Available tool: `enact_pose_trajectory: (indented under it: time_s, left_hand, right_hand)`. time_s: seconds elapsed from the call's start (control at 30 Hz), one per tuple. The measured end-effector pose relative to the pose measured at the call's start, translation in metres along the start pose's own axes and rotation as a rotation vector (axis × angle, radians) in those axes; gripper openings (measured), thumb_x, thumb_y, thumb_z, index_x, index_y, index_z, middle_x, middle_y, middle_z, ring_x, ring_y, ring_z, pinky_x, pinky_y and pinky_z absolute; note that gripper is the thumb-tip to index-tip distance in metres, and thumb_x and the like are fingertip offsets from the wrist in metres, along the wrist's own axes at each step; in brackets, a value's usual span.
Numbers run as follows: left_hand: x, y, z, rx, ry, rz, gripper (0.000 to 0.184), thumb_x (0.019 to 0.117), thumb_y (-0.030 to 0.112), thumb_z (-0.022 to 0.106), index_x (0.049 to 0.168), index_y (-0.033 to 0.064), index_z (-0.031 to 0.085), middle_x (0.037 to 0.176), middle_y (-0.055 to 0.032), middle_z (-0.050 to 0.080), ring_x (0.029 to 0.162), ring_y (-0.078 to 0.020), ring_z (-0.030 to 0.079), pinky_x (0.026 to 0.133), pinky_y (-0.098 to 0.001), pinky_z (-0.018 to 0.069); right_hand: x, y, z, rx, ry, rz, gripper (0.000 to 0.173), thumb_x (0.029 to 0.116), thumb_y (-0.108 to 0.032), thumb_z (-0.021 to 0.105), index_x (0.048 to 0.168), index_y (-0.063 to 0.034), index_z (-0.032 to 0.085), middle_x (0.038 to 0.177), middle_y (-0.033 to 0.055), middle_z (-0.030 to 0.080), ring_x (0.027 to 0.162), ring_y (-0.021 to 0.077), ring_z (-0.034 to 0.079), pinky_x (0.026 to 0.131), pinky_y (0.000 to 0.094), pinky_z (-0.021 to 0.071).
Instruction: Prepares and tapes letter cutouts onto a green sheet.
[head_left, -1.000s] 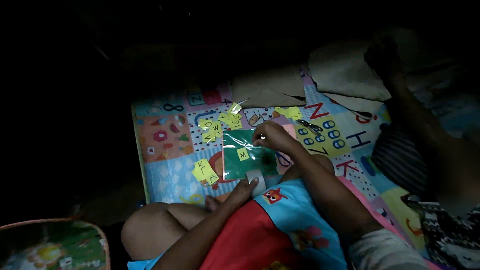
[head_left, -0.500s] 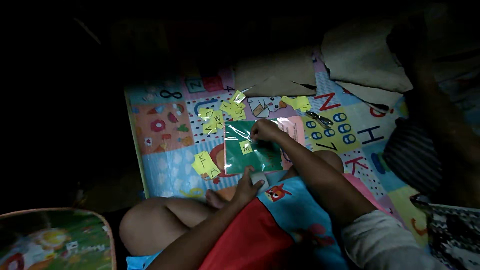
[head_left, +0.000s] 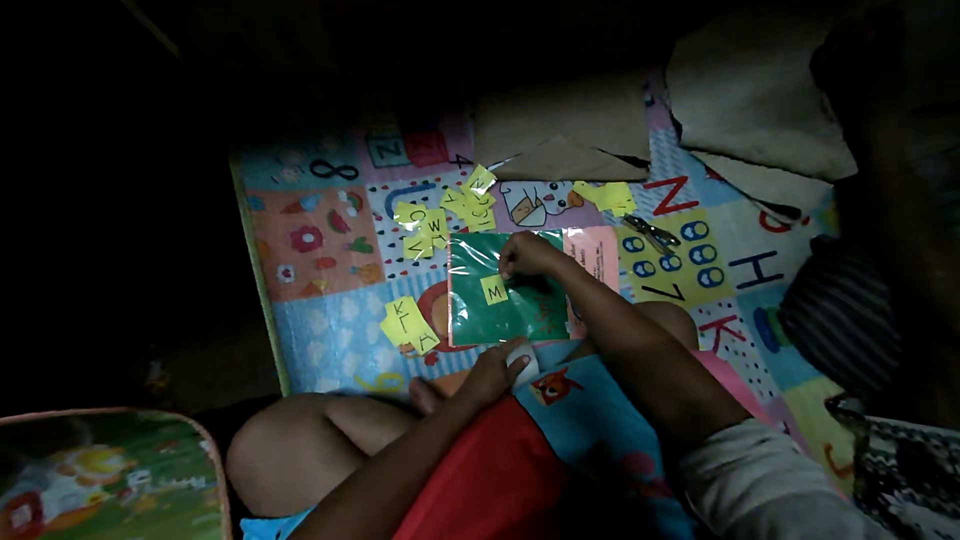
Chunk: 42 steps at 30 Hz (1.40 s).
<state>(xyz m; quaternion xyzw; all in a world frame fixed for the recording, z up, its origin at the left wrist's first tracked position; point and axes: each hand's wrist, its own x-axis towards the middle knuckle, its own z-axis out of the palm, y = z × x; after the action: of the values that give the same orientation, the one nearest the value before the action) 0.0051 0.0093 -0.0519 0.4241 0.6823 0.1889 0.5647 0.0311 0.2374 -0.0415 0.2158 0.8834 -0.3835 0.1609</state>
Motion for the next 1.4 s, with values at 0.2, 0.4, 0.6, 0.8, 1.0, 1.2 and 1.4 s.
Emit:
enact_pose_trajectory:
  time_s: [0.2,0.4,0.6,0.8,1.0,1.2,1.4]
  left_hand:
    - [0.0,0.008,0.016,0.555,0.303,0.143,0.039,0.1056,0.017,0.048,0.137,-0.0023,0.061,0.152,-0.0297,0.044,0.14,-0.0502,0.042,0.109,-0.0604,0.0383]
    - [0.01,0.003,0.014,0.484,0.187,0.208,0.067,0.1004,0.034,0.063,0.149,-0.0079,0.043,0.149,-0.0333,0.046,0.14,-0.0492,0.043,0.113,-0.0596,0.0358]
    - [0.013,0.015,0.007,0.461,0.082,0.136,0.075,0.0912,0.011,0.072,0.153,-0.0095,0.035,0.151,-0.0357,0.039,0.14,-0.052,0.038,0.115,-0.0501,0.0365]
    - [0.022,0.023,0.009,0.61,0.011,0.084,0.055,0.1023,-0.002,0.047,0.154,-0.0116,0.03,0.153,-0.0354,0.037,0.141,-0.0526,0.038,0.116,-0.0514,0.0355]
    - [0.021,0.026,0.005,0.573,0.013,0.061,0.054,0.1,-0.003,0.051,0.15,-0.0148,0.034,0.15,-0.0366,0.04,0.139,-0.0507,0.042,0.115,-0.0505,0.0364]
    - [0.022,0.024,-0.004,0.498,-0.003,0.042,0.071,0.0897,0.007,0.071,0.149,-0.0122,0.038,0.155,-0.0363,0.033,0.145,-0.0499,0.033,0.118,-0.0557,0.0296]
    - [0.021,0.027,-0.006,0.534,-0.07,-0.035,0.08,0.0919,0.014,0.072,0.157,-0.0038,0.03,0.167,-0.0305,0.009,0.156,-0.0455,0.007,0.118,-0.072,0.0067]
  right_hand:
    - [0.01,0.0,0.002,-0.006,0.009,-0.052,0.014,0.094,-0.009,0.073,0.1,0.0021,0.077,0.105,0.022,0.072,0.108,0.0404,0.065,0.097,0.062,0.0467]
    - [0.022,0.006,0.005,-0.03,0.027,-0.048,0.014,0.0946,-0.01,0.071,0.101,0.0011,0.077,0.107,0.0224,0.072,0.112,0.0428,0.063,0.097,0.0636,0.0461]
    - [0.034,0.014,0.014,-0.045,0.015,-0.025,0.016,0.0941,-0.014,0.073,0.101,-0.0003,0.077,0.109,0.0221,0.071,0.115,0.0433,0.062,0.096,0.0647,0.0464]
    - [0.038,0.016,0.017,-0.083,0.015,-0.008,0.016,0.0934,-0.017,0.073,0.098,-0.0023,0.078,0.107,0.0206,0.072,0.112,0.0424,0.063,0.093,0.0643,0.0474]
    - [0.035,0.013,0.016,-0.078,0.013,0.014,0.016,0.0935,-0.015,0.073,0.102,-0.0014,0.077,0.112,0.0213,0.071,0.116,0.0435,0.062,0.096,0.0666,0.0449]
    - [0.036,0.014,0.018,-0.087,0.028,0.034,0.016,0.0936,-0.016,0.073,0.102,-0.0041,0.078,0.111,0.0188,0.072,0.119,0.0424,0.06,0.097,0.0654,0.0446]
    - [0.039,0.017,0.021,-0.09,0.02,0.022,0.017,0.0944,-0.017,0.073,0.103,-0.0038,0.078,0.112,0.0193,0.072,0.119,0.0429,0.06,0.098,0.0656,0.0439]
